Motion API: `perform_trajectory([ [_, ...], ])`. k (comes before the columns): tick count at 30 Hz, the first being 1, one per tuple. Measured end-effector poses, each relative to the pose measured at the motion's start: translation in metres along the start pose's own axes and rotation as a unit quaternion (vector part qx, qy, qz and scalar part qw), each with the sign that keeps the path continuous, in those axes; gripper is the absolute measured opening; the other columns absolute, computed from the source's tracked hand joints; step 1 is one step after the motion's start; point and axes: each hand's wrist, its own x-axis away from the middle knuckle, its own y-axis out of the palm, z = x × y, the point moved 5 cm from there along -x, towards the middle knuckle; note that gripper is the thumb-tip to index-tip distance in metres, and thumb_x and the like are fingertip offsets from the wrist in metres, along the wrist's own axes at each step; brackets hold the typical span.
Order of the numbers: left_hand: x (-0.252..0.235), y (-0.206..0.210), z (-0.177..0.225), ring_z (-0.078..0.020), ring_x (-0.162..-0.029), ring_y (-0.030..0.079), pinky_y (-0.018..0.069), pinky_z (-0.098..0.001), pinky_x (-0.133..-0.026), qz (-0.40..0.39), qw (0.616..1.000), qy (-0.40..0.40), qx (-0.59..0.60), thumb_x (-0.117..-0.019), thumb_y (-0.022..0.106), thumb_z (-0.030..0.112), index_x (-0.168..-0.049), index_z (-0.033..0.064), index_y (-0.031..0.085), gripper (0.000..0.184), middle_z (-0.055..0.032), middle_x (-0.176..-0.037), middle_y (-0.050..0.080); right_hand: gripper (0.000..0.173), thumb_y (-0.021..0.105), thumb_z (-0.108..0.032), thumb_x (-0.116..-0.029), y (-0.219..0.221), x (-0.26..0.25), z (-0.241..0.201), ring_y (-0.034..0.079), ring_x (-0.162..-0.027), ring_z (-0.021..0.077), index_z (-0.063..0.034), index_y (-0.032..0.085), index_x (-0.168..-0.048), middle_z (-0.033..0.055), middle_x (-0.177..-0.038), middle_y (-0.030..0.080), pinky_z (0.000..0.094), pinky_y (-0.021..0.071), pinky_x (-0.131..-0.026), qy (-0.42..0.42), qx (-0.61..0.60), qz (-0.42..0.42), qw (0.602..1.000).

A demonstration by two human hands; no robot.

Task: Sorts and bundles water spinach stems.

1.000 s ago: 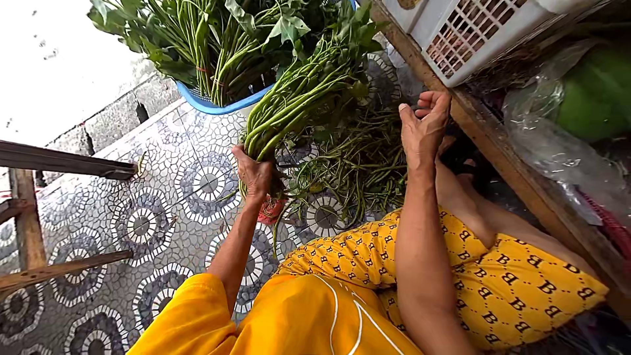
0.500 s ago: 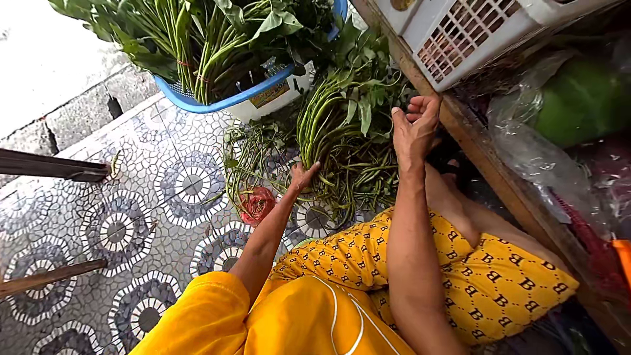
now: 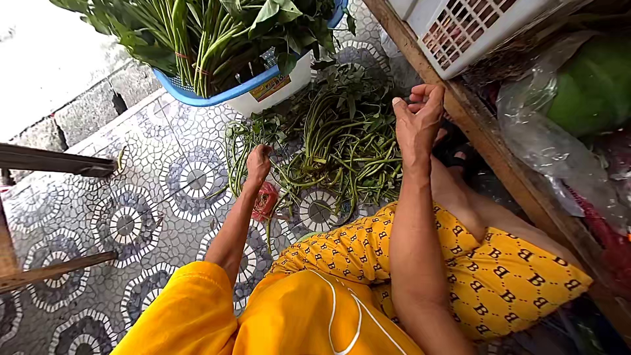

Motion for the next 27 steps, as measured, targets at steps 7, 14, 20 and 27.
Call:
perform_trajectory([
  [7, 0.030, 0.111, 0.028, -0.0401, -0.141, 0.046, 0.0379, -0.0574, -0.115, -0.071, 0.993, 0.037, 0.083, -0.1040, 0.057, 0.043, -0.147, 0.0033, 0.051, 0.059, -0.0242, -0.151, 0.048, 0.041, 0.066, -0.016, -0.0982, -0.001, -0.001, 0.007, 0.062, -0.112, 0.0291, 0.0046, 0.055, -0.131, 0.0239, -0.128, 0.060, 0.0395, 0.0505, -0.095, 0.017, 0.004, -0.004, 1.000],
  [14, 0.008, 0.152, 0.104, -0.0486, -0.127, 0.054, 0.0435, -0.0679, -0.104, -0.301, 0.940, 0.130, -0.098, -0.0877, 0.080, 0.022, -0.131, 0.0009, 0.065, 0.050, -0.0293, -0.135, 0.059, 0.037, 0.065, -0.016, -0.0996, -0.001, -0.003, 0.010, 0.066, -0.106, 0.0267, 0.0023, 0.057, -0.131, 0.0205, -0.123, 0.064, 0.0400, 0.0526, -0.092, 0.043, 0.024, -0.024, 0.999],
  [20, -0.011, 0.144, 0.045, -0.0369, -0.103, 0.065, 0.0544, -0.0535, -0.092, -0.146, 0.943, -0.151, 0.257, -0.0990, 0.069, 0.035, -0.132, -0.0080, 0.051, 0.057, -0.0289, -0.118, 0.062, 0.034, 0.063, -0.015, -0.1007, 0.023, -0.005, 0.012, 0.066, -0.104, 0.0295, 0.0024, 0.058, -0.129, 0.0201, -0.115, 0.067, 0.0463, 0.0521, -0.093, 0.058, 0.038, -0.063, 0.996],
  [27, -0.026, 0.137, 0.048, -0.0272, -0.089, 0.072, 0.0569, -0.0472, -0.085, -0.126, 0.971, -0.119, 0.165, -0.1136, 0.033, 0.033, -0.130, 0.0002, 0.062, 0.046, -0.0177, -0.105, 0.073, 0.031, 0.063, -0.014, -0.1001, 0.119, 0.003, 0.061, 0.064, -0.115, 0.0400, -0.0008, 0.062, -0.128, 0.0239, -0.121, 0.067, 0.0592, 0.0492, -0.097, 0.160, 0.057, -0.220, 0.961],
])
